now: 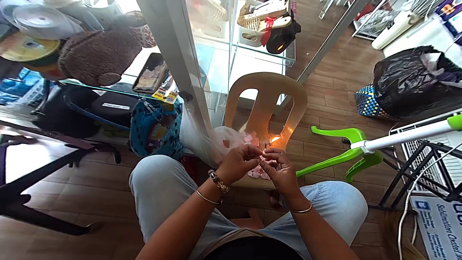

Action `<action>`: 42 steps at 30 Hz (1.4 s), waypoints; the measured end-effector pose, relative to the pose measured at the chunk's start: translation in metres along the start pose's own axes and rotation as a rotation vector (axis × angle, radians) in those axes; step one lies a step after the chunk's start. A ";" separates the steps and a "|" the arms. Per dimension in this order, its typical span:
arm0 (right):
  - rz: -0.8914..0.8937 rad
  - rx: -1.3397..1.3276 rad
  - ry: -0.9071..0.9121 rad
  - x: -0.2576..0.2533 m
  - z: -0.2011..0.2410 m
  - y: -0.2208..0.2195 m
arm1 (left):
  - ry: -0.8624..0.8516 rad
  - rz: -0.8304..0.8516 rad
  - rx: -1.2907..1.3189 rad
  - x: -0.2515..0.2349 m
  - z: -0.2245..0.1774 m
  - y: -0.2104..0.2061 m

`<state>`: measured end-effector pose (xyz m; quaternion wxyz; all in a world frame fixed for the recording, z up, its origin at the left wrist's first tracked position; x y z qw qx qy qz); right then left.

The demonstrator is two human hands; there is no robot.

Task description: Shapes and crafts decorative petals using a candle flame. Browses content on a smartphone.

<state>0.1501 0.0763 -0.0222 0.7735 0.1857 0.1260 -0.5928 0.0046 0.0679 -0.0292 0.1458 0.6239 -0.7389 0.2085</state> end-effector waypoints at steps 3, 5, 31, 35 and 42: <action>0.017 0.033 0.033 -0.001 0.002 0.000 | -0.004 0.009 -0.033 0.000 0.000 -0.001; 0.028 0.057 0.053 -0.002 0.006 0.000 | 0.004 -0.003 -0.027 0.000 0.000 0.000; -0.001 0.254 0.204 -0.010 0.024 0.011 | 0.101 -0.034 0.278 -0.002 0.015 -0.016; 0.023 0.384 0.314 -0.010 0.033 0.009 | 0.072 -0.045 0.242 -0.002 0.013 -0.014; -0.011 0.436 0.387 -0.006 0.038 0.007 | 0.068 -0.068 0.253 0.000 0.012 -0.012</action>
Point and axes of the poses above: each hand's wrist, its own x-axis away from the middle knuckle, its own y-axis out of the back of the hand, z = x × y, the point moved 10 cm from there along -x, towards the middle knuckle, and after that the axes turned 15 degrees about y, right-handed, at the moved point
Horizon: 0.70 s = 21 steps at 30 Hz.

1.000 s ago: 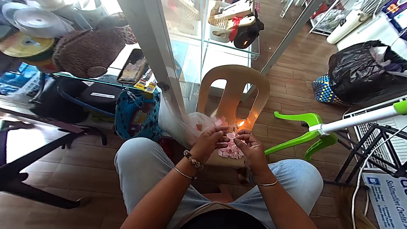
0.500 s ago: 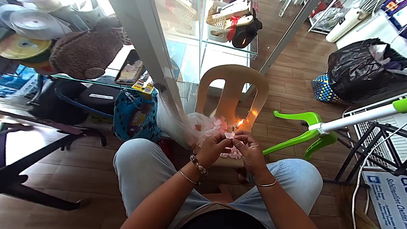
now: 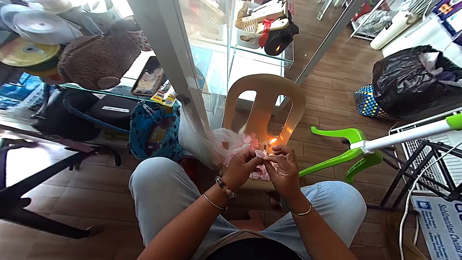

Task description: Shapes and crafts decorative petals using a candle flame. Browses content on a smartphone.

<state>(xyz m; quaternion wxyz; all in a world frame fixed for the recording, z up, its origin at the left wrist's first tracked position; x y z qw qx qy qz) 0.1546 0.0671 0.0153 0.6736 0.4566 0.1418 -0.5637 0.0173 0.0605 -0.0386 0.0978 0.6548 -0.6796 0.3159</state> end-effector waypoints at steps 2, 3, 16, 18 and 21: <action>0.007 0.020 0.019 0.002 0.001 -0.002 | 0.032 -0.009 0.017 0.000 0.001 0.002; 0.018 0.032 0.030 0.003 0.001 -0.004 | 0.053 -0.016 0.028 0.000 0.002 0.004; 0.137 0.099 0.023 0.004 0.010 -0.015 | 0.051 -0.075 0.067 -0.001 -0.005 0.021; 0.040 -0.226 -0.232 0.007 -0.009 -0.011 | 0.048 -0.063 0.056 0.001 -0.008 0.017; -0.037 -0.536 -0.583 0.022 -0.034 -0.017 | 0.006 -0.034 -0.028 0.000 -0.010 0.011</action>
Point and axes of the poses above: each hand's wrist, its own x-axis away from the middle knuckle, its own y-axis out of the back of the hand, z = x × y, the point moved 10 cm from there along -x, towards the middle knuckle, and after that the axes turned 15 degrees about y, right-handed, at the moved point
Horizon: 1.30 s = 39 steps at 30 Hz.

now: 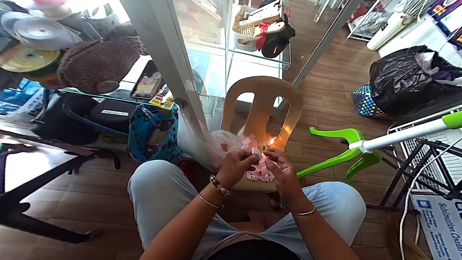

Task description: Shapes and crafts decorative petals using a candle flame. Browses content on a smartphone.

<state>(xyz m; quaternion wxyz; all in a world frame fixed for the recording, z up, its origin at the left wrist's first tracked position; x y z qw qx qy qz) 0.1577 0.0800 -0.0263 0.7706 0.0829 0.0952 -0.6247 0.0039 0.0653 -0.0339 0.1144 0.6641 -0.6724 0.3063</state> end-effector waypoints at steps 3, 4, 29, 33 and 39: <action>-0.067 -0.164 -0.202 0.005 -0.014 -0.001 | -0.054 0.029 -0.085 -0.002 0.000 -0.005; -0.088 -0.192 -0.235 0.006 -0.016 -0.001 | -0.066 0.034 -0.108 -0.002 0.000 -0.006; -0.009 -0.771 -0.744 0.044 -0.034 -0.035 | -0.176 0.341 -0.324 0.002 0.006 -0.026; -0.045 -0.711 -0.710 0.039 -0.032 -0.029 | -0.220 0.310 -0.248 -0.003 0.004 -0.022; -0.071 -0.338 -0.233 0.007 -0.003 0.002 | -0.204 0.168 -0.039 -0.010 -0.001 -0.016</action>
Point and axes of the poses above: each hand's wrist, its own x-axis away from the middle knuckle, its own y-axis out of the back of the hand, z = x × y, the point moved 10 cm from there along -x, towards the middle knuckle, and after that the axes turned 15 degrees about y, right-handed, at the moved point
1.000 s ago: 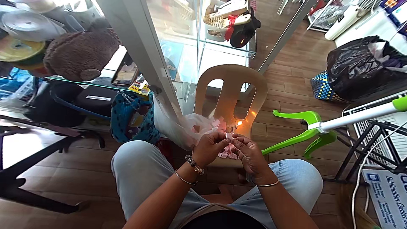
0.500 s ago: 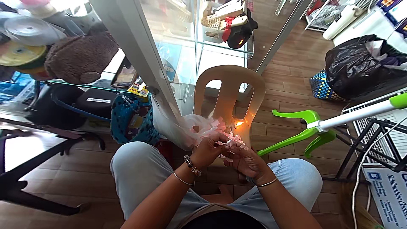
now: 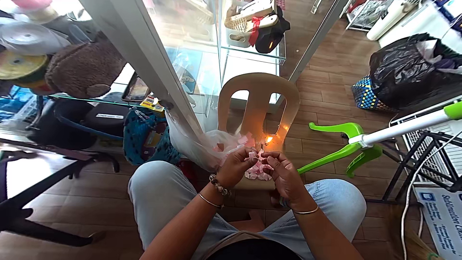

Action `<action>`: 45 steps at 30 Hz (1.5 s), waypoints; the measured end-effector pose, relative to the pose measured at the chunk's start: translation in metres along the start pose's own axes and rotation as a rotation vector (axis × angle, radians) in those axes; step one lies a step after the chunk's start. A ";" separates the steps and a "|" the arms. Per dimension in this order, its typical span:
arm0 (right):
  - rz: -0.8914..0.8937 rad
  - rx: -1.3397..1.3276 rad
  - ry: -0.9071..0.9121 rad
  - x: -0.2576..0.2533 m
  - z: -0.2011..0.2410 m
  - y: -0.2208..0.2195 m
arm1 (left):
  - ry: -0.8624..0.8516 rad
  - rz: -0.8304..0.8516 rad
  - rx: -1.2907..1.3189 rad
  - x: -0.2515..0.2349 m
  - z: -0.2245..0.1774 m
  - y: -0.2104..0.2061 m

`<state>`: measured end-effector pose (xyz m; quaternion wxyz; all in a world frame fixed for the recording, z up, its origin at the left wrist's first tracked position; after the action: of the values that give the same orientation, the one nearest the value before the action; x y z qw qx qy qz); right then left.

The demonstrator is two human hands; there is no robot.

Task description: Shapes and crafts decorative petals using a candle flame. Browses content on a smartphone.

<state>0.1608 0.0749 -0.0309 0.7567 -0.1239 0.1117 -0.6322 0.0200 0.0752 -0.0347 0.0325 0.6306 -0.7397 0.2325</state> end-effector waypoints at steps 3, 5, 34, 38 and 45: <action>0.084 0.138 0.198 0.002 0.013 -0.005 | 0.036 -0.023 0.071 -0.001 0.006 -0.001; 0.056 0.197 0.265 0.005 0.016 -0.006 | 0.029 -0.026 0.080 -0.001 0.007 -0.005; -0.199 0.682 0.372 0.000 0.100 0.100 | 0.061 -0.208 -0.617 -0.080 0.021 -0.049; -0.389 0.509 0.378 0.005 0.112 0.128 | 0.165 -0.384 -0.744 -0.124 0.051 -0.027; -0.392 0.426 0.351 0.003 0.108 0.129 | 0.332 -0.505 -1.019 -0.159 0.078 -0.001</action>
<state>0.3164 0.0990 0.0285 0.5988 0.1288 0.0797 -0.7864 0.0723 0.1912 -0.1585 0.5009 0.6473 -0.5700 -0.0713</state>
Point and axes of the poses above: each hand's wrist, its own x-axis away from the middle knuckle, its own y-axis out of the back of the hand, z = x × y, the point moved 10 cm from there along -x, towards the middle knuckle, and after that the axes turned 15 degrees about y, right-handed, at the moved point
